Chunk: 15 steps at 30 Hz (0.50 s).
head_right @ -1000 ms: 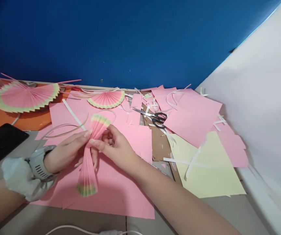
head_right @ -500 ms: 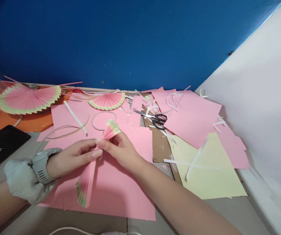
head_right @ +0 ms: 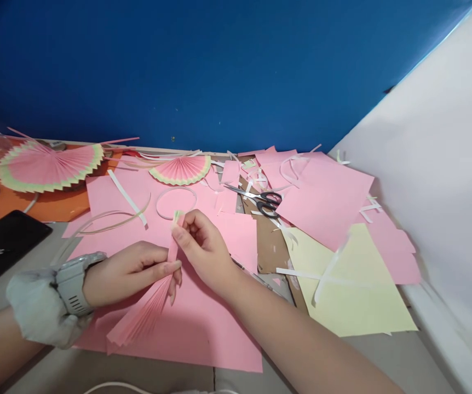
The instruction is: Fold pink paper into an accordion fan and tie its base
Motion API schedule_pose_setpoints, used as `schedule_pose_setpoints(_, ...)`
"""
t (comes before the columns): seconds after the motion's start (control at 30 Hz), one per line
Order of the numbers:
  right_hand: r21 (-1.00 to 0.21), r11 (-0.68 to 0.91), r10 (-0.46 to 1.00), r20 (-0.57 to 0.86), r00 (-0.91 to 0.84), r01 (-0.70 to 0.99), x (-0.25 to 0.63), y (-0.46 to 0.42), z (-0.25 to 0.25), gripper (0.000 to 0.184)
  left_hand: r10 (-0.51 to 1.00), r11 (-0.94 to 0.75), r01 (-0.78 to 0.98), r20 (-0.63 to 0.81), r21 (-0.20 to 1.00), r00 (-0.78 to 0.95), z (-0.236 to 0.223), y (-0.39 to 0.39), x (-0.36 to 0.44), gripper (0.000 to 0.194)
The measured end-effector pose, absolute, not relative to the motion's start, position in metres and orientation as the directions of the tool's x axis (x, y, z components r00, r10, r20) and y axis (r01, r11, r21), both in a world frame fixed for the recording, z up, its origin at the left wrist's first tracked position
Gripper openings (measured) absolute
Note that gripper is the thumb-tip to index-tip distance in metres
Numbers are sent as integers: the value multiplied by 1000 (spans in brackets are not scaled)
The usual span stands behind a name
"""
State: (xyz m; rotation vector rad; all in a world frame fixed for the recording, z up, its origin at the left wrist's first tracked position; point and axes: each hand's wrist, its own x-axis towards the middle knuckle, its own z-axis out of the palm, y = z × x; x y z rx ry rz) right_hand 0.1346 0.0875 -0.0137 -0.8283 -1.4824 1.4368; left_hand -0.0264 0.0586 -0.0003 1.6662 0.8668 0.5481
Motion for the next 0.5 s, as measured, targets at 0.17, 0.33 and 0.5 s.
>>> schedule_pose_setpoints(0.17,-984,152,912,175,-371,-91,136,86,-14,18,801,-49,251,-111,967,588,-1,59,-27,40)
schedule_pose_setpoints(0.33,-991,44,834,107,-542,-128,136,85,-16,17,816,-100,269,-75,958,573,-3,60,-28,39)
schedule_pose_setpoints(0.5,-989,-18,840,67,-539,-150,133,85,-14,21,842,-64,232,-73,971,535,-2,60,-27,35)
